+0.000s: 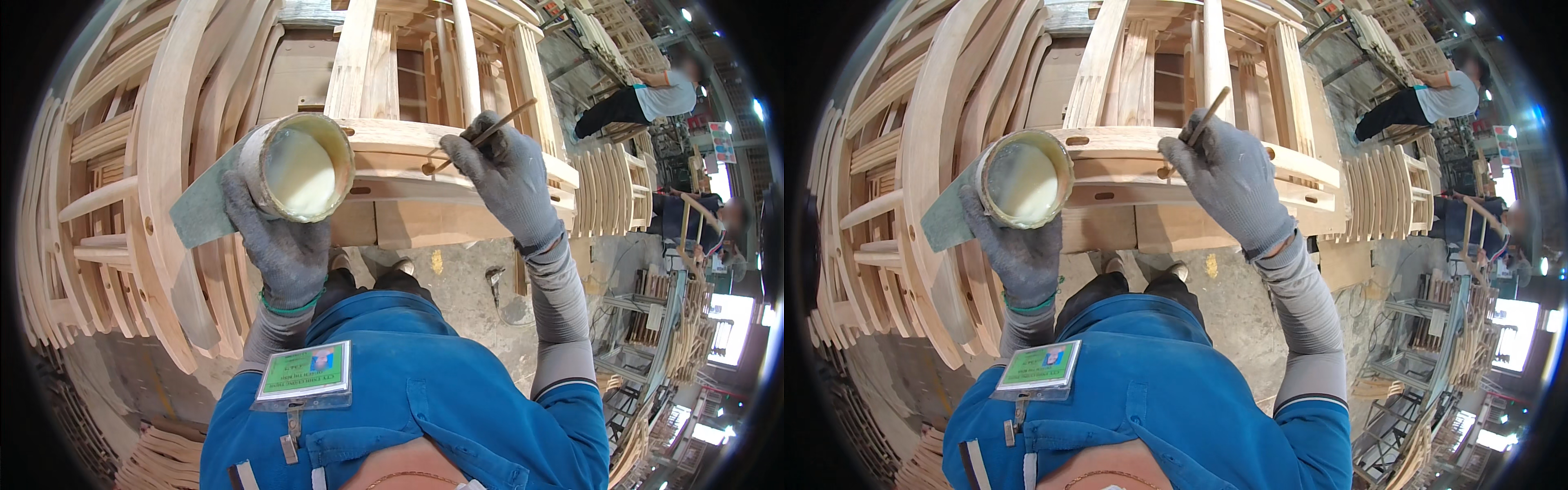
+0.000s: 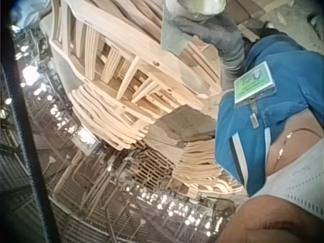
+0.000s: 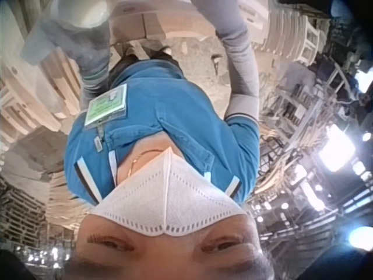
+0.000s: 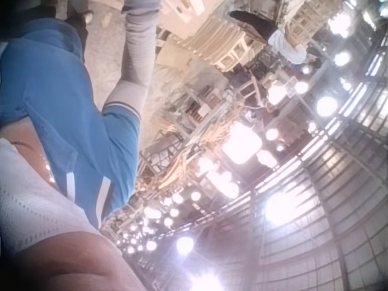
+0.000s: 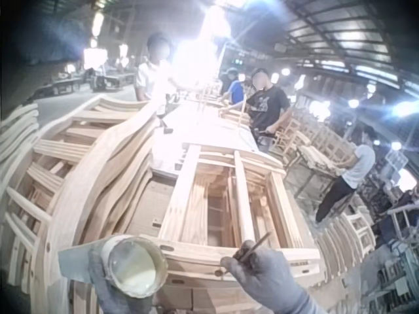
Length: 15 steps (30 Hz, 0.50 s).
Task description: The person applies a light-colored liquid finish to wooden chair frames using a brush. They dip the brush into a container and coat the legs and rails of multiple chairs arranged on a workbench.
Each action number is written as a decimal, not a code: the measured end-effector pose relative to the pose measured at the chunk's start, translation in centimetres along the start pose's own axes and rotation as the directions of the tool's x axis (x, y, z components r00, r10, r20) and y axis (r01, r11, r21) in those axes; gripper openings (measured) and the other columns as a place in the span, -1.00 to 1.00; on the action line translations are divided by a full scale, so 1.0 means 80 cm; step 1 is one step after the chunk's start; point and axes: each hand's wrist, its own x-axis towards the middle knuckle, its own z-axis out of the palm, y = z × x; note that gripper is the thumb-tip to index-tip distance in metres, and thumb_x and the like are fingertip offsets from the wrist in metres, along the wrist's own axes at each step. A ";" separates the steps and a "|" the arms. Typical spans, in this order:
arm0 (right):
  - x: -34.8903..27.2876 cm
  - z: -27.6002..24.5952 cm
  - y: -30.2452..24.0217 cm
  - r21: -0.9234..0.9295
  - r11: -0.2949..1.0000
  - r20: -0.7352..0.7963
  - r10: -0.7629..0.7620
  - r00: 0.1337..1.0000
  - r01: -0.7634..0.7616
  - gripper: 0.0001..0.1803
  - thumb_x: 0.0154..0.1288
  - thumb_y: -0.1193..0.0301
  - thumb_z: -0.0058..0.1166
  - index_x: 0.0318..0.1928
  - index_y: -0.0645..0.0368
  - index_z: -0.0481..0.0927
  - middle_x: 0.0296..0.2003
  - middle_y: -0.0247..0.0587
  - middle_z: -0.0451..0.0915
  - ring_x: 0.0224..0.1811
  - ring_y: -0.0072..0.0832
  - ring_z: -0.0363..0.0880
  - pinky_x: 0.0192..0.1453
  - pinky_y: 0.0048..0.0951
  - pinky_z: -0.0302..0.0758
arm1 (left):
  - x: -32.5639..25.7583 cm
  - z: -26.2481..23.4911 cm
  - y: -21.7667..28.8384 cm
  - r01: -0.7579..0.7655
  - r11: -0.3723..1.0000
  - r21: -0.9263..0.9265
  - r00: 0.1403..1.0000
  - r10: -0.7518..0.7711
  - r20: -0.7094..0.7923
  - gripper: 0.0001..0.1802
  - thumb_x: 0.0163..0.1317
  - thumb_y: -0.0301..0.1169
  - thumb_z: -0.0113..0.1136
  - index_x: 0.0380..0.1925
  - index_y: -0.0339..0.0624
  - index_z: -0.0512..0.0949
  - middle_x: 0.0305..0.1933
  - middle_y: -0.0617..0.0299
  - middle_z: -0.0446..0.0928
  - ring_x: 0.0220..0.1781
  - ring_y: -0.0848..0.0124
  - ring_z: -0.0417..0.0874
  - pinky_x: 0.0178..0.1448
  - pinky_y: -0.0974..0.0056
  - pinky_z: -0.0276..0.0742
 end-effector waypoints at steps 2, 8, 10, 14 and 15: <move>0.001 0.003 0.002 0.049 0.998 0.016 -0.038 0.999 0.037 -0.73 0.18 0.28 0.17 -0.43 0.25 0.48 -0.72 -0.18 0.46 -0.70 -0.49 0.40 -0.56 -0.47 0.33 | 0.002 0.001 0.003 0.035 0.999 -0.034 0.999 -0.034 0.027 -0.46 0.36 0.00 -0.24 0.19 -0.10 0.23 0.18 0.14 0.31 0.21 0.35 0.37 0.22 0.22 0.42; 0.002 -0.002 0.004 0.032 0.999 -0.033 -0.011 0.999 0.012 -0.72 0.18 0.28 0.17 -0.42 0.26 0.49 -0.70 -0.17 0.49 -0.68 -0.46 0.45 -0.56 -0.45 0.34 | 0.004 0.005 0.006 0.046 0.991 -0.124 0.987 -0.026 0.158 -0.49 0.38 -0.06 -0.26 0.21 -0.11 0.18 0.19 0.15 0.29 0.22 0.35 0.35 0.21 0.24 0.45; 0.000 -0.003 -0.005 0.036 0.999 0.000 0.026 1.000 -0.026 -0.74 0.18 0.30 0.17 -0.41 0.27 0.50 -0.68 -0.16 0.51 -0.67 -0.45 0.46 -0.55 -0.46 0.35 | 0.005 0.006 0.006 0.035 0.995 -0.096 0.989 -0.020 0.148 -0.48 0.38 -0.05 -0.27 0.20 -0.11 0.19 0.19 0.15 0.29 0.23 0.36 0.34 0.21 0.25 0.45; 0.000 0.002 0.005 0.185 0.983 -0.051 0.007 0.999 0.003 -0.75 0.17 0.33 0.17 -0.39 0.29 0.50 -0.65 -0.13 0.52 -0.65 -0.50 0.48 -0.54 -0.48 0.36 | 0.004 0.009 0.000 -0.011 0.998 -0.063 0.960 0.028 0.280 -0.51 0.39 -0.13 -0.27 0.25 -0.04 0.12 0.23 0.15 0.23 0.26 0.34 0.29 0.23 0.21 0.44; 0.000 -0.003 0.000 0.203 0.975 -0.011 0.098 0.995 -0.094 -0.77 0.18 0.36 0.17 -0.38 0.31 0.50 -0.63 -0.15 0.53 -0.60 -0.56 0.49 -0.53 -0.51 0.36 | 0.004 0.006 -0.001 -0.018 0.997 -0.075 0.947 0.041 0.318 -0.52 0.39 -0.18 -0.25 0.26 -0.02 0.10 0.25 0.14 0.21 0.27 0.32 0.28 0.23 0.20 0.43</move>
